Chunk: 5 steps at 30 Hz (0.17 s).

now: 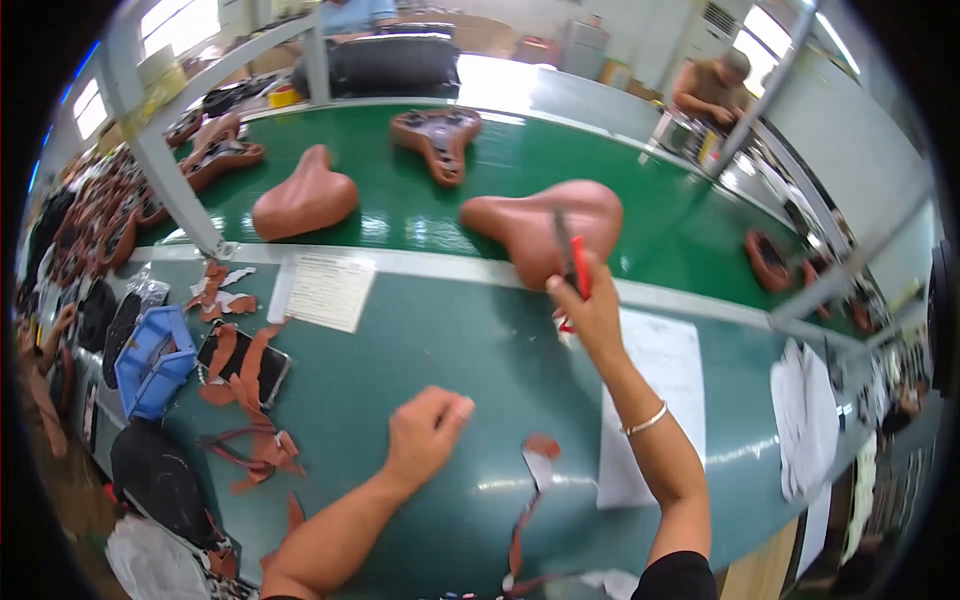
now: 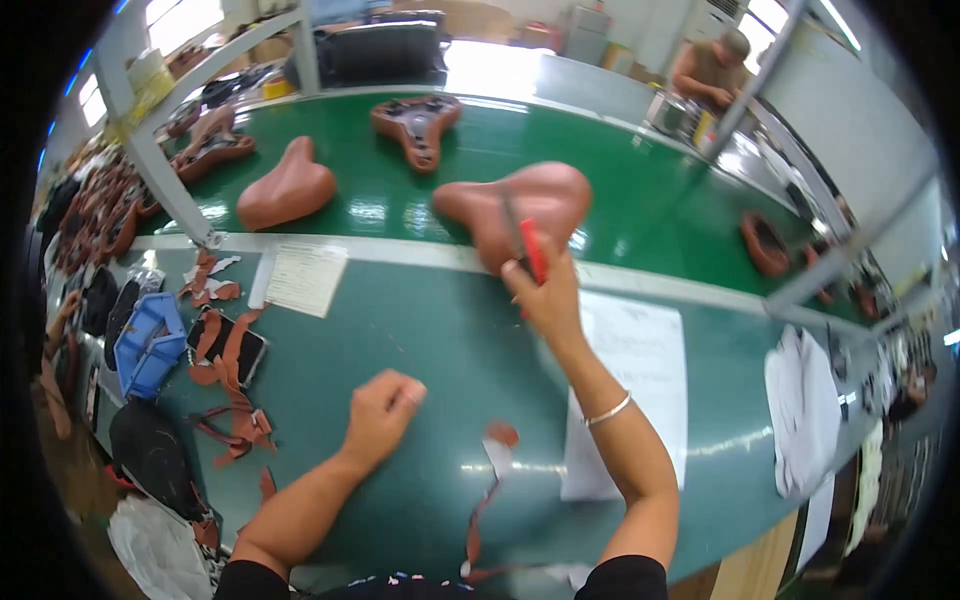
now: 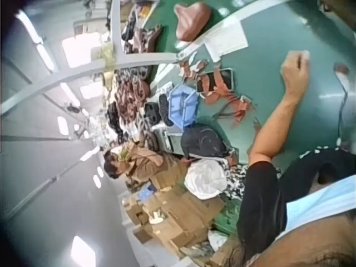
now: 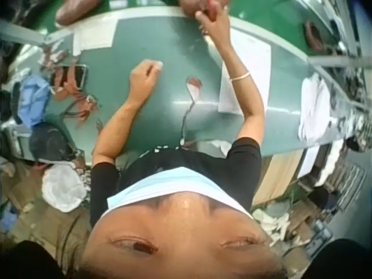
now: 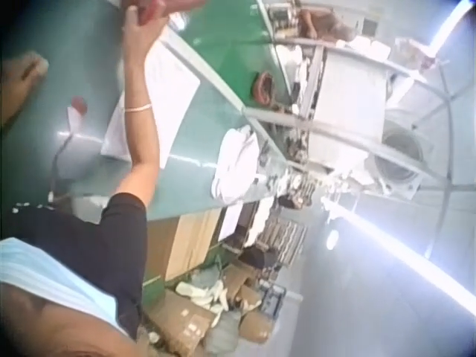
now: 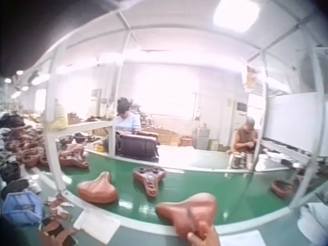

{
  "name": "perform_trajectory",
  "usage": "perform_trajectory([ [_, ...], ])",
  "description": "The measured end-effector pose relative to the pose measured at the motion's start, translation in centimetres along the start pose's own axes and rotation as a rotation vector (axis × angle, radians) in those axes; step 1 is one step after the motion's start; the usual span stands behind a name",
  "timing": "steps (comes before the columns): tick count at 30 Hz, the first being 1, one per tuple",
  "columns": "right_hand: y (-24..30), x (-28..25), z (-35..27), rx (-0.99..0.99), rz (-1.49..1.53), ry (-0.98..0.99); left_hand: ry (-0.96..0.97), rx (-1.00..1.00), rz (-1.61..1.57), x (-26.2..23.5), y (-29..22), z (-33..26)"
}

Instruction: Trimming excess leather from the base of a bicycle seat using a utility knife.

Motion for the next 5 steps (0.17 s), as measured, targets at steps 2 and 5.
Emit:
perform_trajectory([
  [2,5.7,-0.6,-6.2,-0.278,-0.356,0.097,-0.014,-0.162,-0.466,-0.4,1.7,-0.1],
  [5,9.6,-1.5,-15.3,-0.381,-0.516,0.25,0.133,-0.386,-1.015,0.0,3.2,0.1],
])
Point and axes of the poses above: each hand's wrist, its own z-axis towards the middle knuckle, its own x-axis out of the palm, y = z × x, the point moved 7 cm from there along z, towards the middle knuckle, and after that the axes turned 4 degrees about y, right-handed, at the moved point
